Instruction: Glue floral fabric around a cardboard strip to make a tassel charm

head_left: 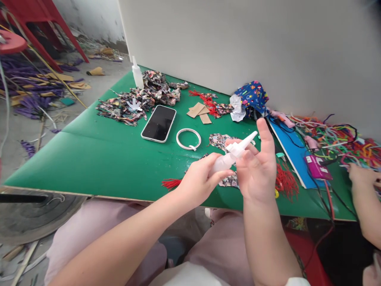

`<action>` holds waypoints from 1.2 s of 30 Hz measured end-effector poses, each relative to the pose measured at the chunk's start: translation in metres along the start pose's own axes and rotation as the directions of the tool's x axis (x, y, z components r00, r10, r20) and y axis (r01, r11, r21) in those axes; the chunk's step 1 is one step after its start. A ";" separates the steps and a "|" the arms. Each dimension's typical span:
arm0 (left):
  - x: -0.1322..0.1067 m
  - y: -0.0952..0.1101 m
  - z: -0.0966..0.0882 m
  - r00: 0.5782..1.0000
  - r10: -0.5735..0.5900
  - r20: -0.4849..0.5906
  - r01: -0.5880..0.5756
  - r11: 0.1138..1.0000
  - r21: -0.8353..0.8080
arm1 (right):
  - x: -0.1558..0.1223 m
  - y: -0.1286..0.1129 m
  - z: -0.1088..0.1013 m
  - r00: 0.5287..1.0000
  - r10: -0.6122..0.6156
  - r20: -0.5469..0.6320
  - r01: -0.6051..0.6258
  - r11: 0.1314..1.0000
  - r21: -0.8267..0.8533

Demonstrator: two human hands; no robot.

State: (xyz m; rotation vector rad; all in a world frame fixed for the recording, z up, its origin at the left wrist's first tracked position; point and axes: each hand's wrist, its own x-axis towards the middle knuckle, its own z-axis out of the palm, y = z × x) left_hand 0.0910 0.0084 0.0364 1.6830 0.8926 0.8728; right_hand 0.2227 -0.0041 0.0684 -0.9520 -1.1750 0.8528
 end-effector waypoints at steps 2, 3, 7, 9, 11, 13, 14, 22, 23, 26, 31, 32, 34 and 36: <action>0.000 -0.001 0.000 1.000 0.001 -0.013 -0.001 1.000 -0.002 | 0.000 0.000 0.000 1.000 0.002 0.003 -0.002 1.000 0.018; 0.000 -0.001 0.000 1.000 0.004 -0.023 -0.004 1.000 -0.001 | 0.000 0.000 0.000 1.000 0.003 0.005 -0.003 1.000 0.018; 0.001 0.000 0.000 0.998 0.025 -0.059 -0.025 1.000 -0.006 | 0.001 0.000 -0.001 1.000 0.008 0.003 -0.008 1.000 -0.007; 0.001 0.001 0.000 0.998 0.025 -0.056 -0.026 1.000 -0.015 | 0.001 0.000 -0.001 1.000 0.007 0.005 -0.007 1.000 0.006; 0.001 0.001 0.000 0.998 0.030 -0.054 -0.031 0.999 -0.012 | 0.001 0.000 -0.001 1.000 0.013 0.009 -0.013 0.999 0.039; 0.001 0.002 0.001 0.997 0.038 -0.060 -0.038 0.999 0.001 | 0.001 0.000 0.000 1.000 0.028 0.008 -0.028 0.998 0.060; 0.001 0.002 0.001 0.997 0.038 -0.060 -0.038 0.999 0.008 | 0.001 0.000 0.000 0.999 0.040 0.006 -0.040 0.997 0.063; 0.000 0.005 0.000 0.996 0.057 -0.069 -0.050 0.994 0.097 | 0.002 -0.001 0.000 0.993 0.116 0.011 -0.116 0.985 0.130; 0.000 0.006 -0.001 0.996 0.060 -0.072 -0.052 0.993 0.104 | 0.002 -0.001 0.000 0.994 0.113 0.009 -0.114 0.985 0.128; 0.000 0.006 -0.001 0.996 0.052 -0.069 -0.045 0.994 0.097 | 0.002 -0.003 0.001 0.995 0.099 0.018 -0.100 0.988 0.115; 0.001 0.008 0.000 0.996 0.040 -0.077 -0.033 0.995 0.097 | 0.001 -0.004 0.000 0.999 0.052 0.011 -0.052 0.998 0.047; 0.001 0.008 0.000 0.996 0.043 -0.081 -0.035 0.994 0.103 | 0.000 -0.004 0.000 0.999 0.031 0.010 -0.031 0.999 0.026; 0.001 0.009 -0.001 0.995 0.053 -0.088 -0.042 0.992 0.121 | 0.000 -0.005 -0.001 1.000 -0.011 0.012 0.011 1.000 -0.004; 0.002 0.010 -0.001 0.993 0.074 -0.095 -0.060 0.988 0.139 | -0.001 -0.006 0.000 0.998 -0.054 0.015 0.055 0.998 -0.019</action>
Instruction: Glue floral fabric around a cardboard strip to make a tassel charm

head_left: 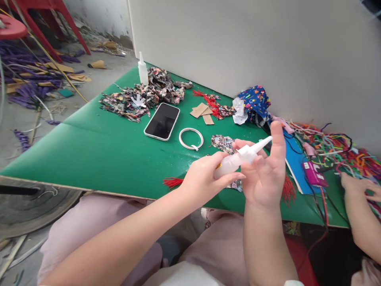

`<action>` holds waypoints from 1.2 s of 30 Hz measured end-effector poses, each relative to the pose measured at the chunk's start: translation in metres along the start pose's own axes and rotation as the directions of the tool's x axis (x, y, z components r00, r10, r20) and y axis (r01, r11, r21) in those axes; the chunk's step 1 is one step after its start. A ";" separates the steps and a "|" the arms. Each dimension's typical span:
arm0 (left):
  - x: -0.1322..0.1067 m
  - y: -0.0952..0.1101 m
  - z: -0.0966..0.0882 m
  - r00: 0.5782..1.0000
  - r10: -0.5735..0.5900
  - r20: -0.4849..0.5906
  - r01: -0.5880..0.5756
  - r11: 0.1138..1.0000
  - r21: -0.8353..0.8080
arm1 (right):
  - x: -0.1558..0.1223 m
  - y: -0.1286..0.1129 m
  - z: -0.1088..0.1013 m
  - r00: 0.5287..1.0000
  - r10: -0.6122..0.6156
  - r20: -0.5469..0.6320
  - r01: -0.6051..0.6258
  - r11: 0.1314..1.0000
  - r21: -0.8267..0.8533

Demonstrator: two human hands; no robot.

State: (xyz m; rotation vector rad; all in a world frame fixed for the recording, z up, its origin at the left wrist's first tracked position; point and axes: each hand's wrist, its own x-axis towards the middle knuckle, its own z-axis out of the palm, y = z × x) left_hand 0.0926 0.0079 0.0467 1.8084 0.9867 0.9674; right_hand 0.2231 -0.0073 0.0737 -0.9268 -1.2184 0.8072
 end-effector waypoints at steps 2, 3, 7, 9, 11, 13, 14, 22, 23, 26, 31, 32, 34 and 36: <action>0.000 0.000 0.000 1.000 0.021 -0.010 -0.021 1.000 0.008 | 0.000 -0.002 0.001 0.999 -0.039 -0.008 0.039 0.999 -0.017; 0.000 0.000 0.000 1.000 0.028 -0.014 -0.028 1.000 0.009 | 0.000 -0.004 0.002 0.998 -0.057 -0.012 0.057 0.998 -0.026; 0.000 0.001 -0.002 1.000 0.022 -0.005 -0.022 1.000 0.007 | 0.000 -0.006 0.004 0.996 -0.090 -0.007 0.090 0.996 -0.025; 0.000 0.002 -0.003 1.000 0.022 0.004 -0.022 1.000 -0.002 | 0.000 -0.007 0.005 0.996 -0.093 -0.005 0.093 0.995 -0.027; 0.000 0.003 -0.004 1.000 0.024 0.008 -0.024 1.000 -0.009 | 0.000 -0.006 0.005 0.995 -0.099 -0.016 0.099 0.994 -0.038; -0.001 0.004 -0.004 1.000 0.023 0.011 -0.023 1.000 -0.010 | 0.000 -0.006 0.005 0.995 -0.100 -0.026 0.099 0.995 -0.033; -0.001 0.004 -0.004 1.000 0.023 0.010 -0.023 1.000 -0.007 | 0.000 -0.006 0.006 0.995 -0.098 -0.028 0.097 0.995 -0.025; -0.001 0.002 -0.003 0.998 0.067 -0.001 -0.067 0.998 -0.006 | 0.001 -0.005 0.005 0.992 -0.121 -0.036 0.118 0.990 -0.073; 0.000 0.002 -0.003 0.997 0.071 -0.003 -0.071 0.997 -0.005 | 0.001 -0.005 0.005 0.992 -0.119 -0.032 0.117 0.991 -0.072; 0.000 0.002 -0.004 0.997 0.077 -0.014 -0.077 0.997 0.011 | 0.000 -0.005 0.006 0.995 -0.095 -0.023 0.094 0.995 -0.029; -0.001 0.004 -0.005 0.996 0.081 -0.021 -0.080 0.996 0.039 | 0.001 -0.005 0.006 1.000 0.005 -0.021 -0.004 0.998 0.061; -0.001 0.005 -0.006 0.997 0.080 -0.021 -0.079 0.996 0.041 | 0.001 -0.004 0.006 1.000 0.021 -0.021 -0.019 0.997 0.070; -0.001 0.006 -0.006 0.997 0.074 -0.022 -0.073 0.997 0.040 | 0.001 -0.004 0.005 0.999 0.045 -0.020 -0.044 0.996 0.073; -0.001 0.007 -0.007 0.997 0.070 -0.023 -0.069 0.997 0.042 | 0.001 -0.003 0.005 0.998 0.064 -0.020 -0.062 0.996 0.069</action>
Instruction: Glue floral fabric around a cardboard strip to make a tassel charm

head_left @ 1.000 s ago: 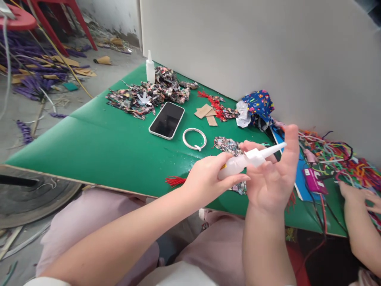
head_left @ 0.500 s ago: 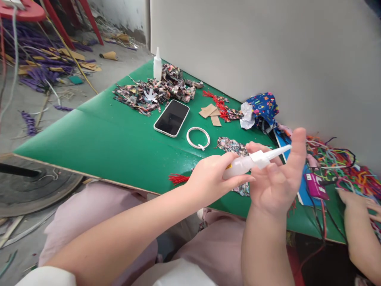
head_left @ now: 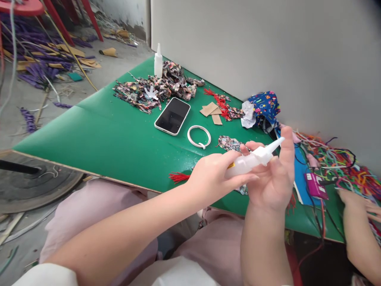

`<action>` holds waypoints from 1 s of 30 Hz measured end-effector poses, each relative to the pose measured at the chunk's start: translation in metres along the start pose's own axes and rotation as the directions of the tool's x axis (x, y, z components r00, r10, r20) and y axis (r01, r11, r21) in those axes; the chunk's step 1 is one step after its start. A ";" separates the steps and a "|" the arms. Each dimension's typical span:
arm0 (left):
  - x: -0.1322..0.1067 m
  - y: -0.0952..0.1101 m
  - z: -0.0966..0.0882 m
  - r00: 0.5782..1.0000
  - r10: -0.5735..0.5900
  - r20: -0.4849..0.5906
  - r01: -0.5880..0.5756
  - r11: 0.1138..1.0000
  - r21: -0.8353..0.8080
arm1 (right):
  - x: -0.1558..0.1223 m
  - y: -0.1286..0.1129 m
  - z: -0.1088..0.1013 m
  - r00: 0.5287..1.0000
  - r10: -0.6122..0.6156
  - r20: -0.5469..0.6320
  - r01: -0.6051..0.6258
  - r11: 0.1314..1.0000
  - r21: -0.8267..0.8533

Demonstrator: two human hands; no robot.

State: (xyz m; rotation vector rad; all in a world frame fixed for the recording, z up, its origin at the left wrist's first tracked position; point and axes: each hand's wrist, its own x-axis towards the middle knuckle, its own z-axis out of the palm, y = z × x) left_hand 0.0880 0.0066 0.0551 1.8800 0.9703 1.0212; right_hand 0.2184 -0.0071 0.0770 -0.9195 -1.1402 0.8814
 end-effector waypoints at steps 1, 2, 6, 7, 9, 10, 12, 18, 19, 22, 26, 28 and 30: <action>0.000 0.000 0.000 1.000 0.001 -0.001 -0.001 1.000 0.004 | 0.000 0.000 0.000 1.000 0.004 -0.004 -0.004 1.000 0.006; 0.000 0.000 0.000 1.000 0.002 -0.004 -0.002 1.000 0.010 | 0.000 0.000 0.000 1.000 0.005 -0.010 -0.005 1.000 0.016; -0.001 -0.002 0.002 1.000 0.013 -0.022 -0.012 1.000 0.023 | 0.002 0.001 0.000 1.000 -0.010 -0.022 0.012 0.997 0.078; -0.001 -0.002 0.003 1.000 0.016 -0.026 -0.015 1.000 0.022 | 0.002 0.001 0.000 1.000 -0.014 -0.020 0.016 0.996 0.089; -0.001 -0.003 0.004 0.999 0.021 -0.029 -0.020 1.000 0.023 | 0.002 0.001 0.000 1.000 -0.018 -0.015 0.020 0.995 0.101; -0.001 -0.004 0.004 0.999 0.020 -0.029 -0.020 1.000 0.023 | 0.001 0.001 0.000 1.000 -0.019 -0.014 0.021 0.994 0.103; -0.001 -0.004 0.004 0.999 0.018 -0.027 -0.018 1.000 0.026 | 0.001 0.000 0.000 1.000 -0.015 -0.011 0.016 0.995 0.099; 0.000 -0.004 0.004 1.000 0.010 -0.029 -0.009 0.999 0.036 | 0.000 0.000 0.002 1.000 -0.009 -0.008 0.009 0.998 0.056; 0.000 -0.004 0.004 0.999 0.011 -0.032 -0.010 0.999 0.036 | 0.000 0.000 0.002 1.000 -0.011 -0.003 0.011 0.998 0.056; 0.000 -0.004 0.004 0.999 0.008 -0.031 -0.007 0.999 0.033 | 0.000 0.000 0.002 1.000 -0.023 0.008 0.023 0.998 0.055; -0.001 -0.003 0.003 1.000 0.009 -0.025 -0.009 1.000 0.029 | 0.000 -0.001 0.002 1.000 -0.028 0.005 0.028 0.999 0.035; -0.001 -0.002 0.003 1.000 0.005 -0.024 -0.004 1.000 0.030 | 0.000 -0.001 0.001 1.000 -0.028 0.006 0.028 0.999 0.033; 0.000 -0.002 0.002 1.000 -0.001 -0.021 0.001 1.000 0.029 | 0.000 -0.001 0.001 1.000 -0.029 0.008 0.028 0.999 0.031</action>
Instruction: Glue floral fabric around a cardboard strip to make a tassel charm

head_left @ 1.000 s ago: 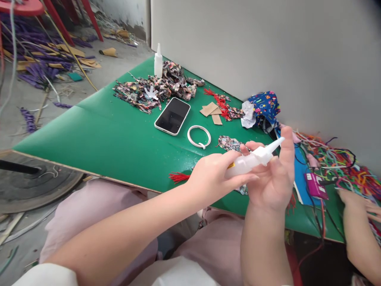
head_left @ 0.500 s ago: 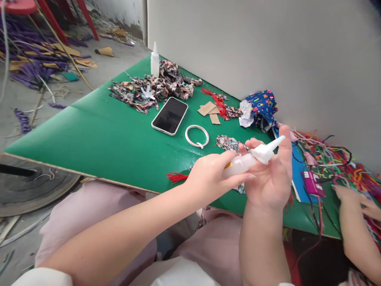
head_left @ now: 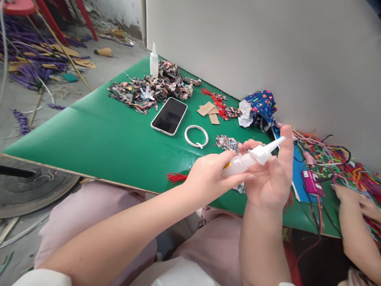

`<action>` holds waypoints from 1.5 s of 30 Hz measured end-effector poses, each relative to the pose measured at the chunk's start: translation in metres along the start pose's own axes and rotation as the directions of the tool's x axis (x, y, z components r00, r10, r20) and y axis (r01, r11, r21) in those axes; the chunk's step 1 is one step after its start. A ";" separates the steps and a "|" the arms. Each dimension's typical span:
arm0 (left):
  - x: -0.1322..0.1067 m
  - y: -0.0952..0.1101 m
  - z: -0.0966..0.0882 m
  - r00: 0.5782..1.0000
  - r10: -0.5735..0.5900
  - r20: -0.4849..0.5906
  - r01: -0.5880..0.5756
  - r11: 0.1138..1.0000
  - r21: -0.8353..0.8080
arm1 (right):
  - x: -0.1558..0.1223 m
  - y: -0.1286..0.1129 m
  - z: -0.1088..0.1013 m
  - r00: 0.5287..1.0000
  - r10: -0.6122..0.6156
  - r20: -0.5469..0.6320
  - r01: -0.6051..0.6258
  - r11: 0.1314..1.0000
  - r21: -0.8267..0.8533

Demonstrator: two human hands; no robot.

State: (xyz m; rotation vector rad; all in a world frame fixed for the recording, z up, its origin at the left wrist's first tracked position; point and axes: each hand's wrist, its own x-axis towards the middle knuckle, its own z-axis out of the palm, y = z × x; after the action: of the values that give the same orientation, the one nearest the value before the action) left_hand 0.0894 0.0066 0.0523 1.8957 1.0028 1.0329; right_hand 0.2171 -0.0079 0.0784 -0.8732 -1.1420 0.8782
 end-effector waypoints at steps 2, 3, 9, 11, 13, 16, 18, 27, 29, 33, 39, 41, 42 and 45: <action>0.000 0.000 0.000 1.000 -0.004 0.007 0.004 1.000 -0.002 | 0.000 0.000 0.000 1.000 0.001 -0.004 -0.001 1.000 -0.009; 0.000 0.000 0.000 1.000 -0.005 0.011 0.005 1.000 -0.003 | 0.000 -0.001 0.001 1.000 0.000 -0.007 0.000 1.000 -0.016; -0.001 -0.001 0.000 1.000 -0.016 0.011 0.016 1.000 -0.009 | -0.002 -0.001 0.003 0.999 -0.034 -0.016 0.033 0.996 -0.083; -0.001 -0.002 0.000 1.000 -0.016 0.008 0.016 1.000 -0.013 | -0.002 -0.001 0.004 0.998 -0.054 -0.009 0.053 0.992 -0.111; -0.001 -0.001 0.000 1.000 -0.015 0.006 0.015 1.000 -0.016 | -0.003 0.000 0.004 0.998 -0.069 -0.001 0.068 0.989 -0.131; -0.001 0.000 -0.002 1.000 -0.021 0.012 0.021 1.000 -0.023 | -0.004 0.001 0.004 0.997 -0.073 0.000 0.072 0.986 -0.149; 0.000 0.000 -0.002 0.999 -0.030 0.016 0.031 0.999 -0.036 | -0.005 0.002 0.004 0.997 -0.076 -0.001 0.075 0.983 -0.165; 0.001 0.000 -0.004 0.998 -0.064 0.013 0.065 0.987 -0.144 | -0.005 0.006 0.006 0.997 -0.065 -0.034 0.058 0.979 -0.194; 0.002 -0.002 -0.004 0.999 -0.052 0.009 0.052 0.992 -0.119 | -0.005 0.007 0.006 0.998 -0.062 -0.023 0.057 0.981 -0.184; 0.003 -0.006 -0.006 0.999 -0.037 0.006 0.037 0.998 -0.051 | -0.005 0.012 0.006 0.998 -0.070 -0.002 0.068 0.979 -0.195; 0.004 -0.010 -0.006 0.997 -0.067 0.045 0.070 0.996 -0.053 | 0.002 0.013 -0.002 0.996 -0.079 0.051 0.088 0.973 -0.214; 0.004 -0.011 -0.005 0.994 -0.089 0.055 0.095 0.990 -0.104 | 0.004 0.010 -0.008 0.992 -0.023 0.121 0.042 0.987 -0.154; 0.004 -0.011 -0.005 0.993 -0.099 0.063 0.107 0.986 -0.128 | 0.005 0.009 -0.011 0.989 0.006 0.145 0.014 0.991 -0.135; 0.004 -0.012 -0.003 0.987 -0.113 0.110 0.132 0.974 -0.182 | 0.007 0.008 -0.016 0.986 0.066 0.153 -0.042 0.987 -0.156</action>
State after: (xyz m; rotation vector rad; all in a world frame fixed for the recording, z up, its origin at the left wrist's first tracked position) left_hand 0.0846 0.0156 0.0441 1.6919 0.9195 0.9190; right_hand 0.2329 -0.0004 0.0701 -0.9766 -1.3415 0.9264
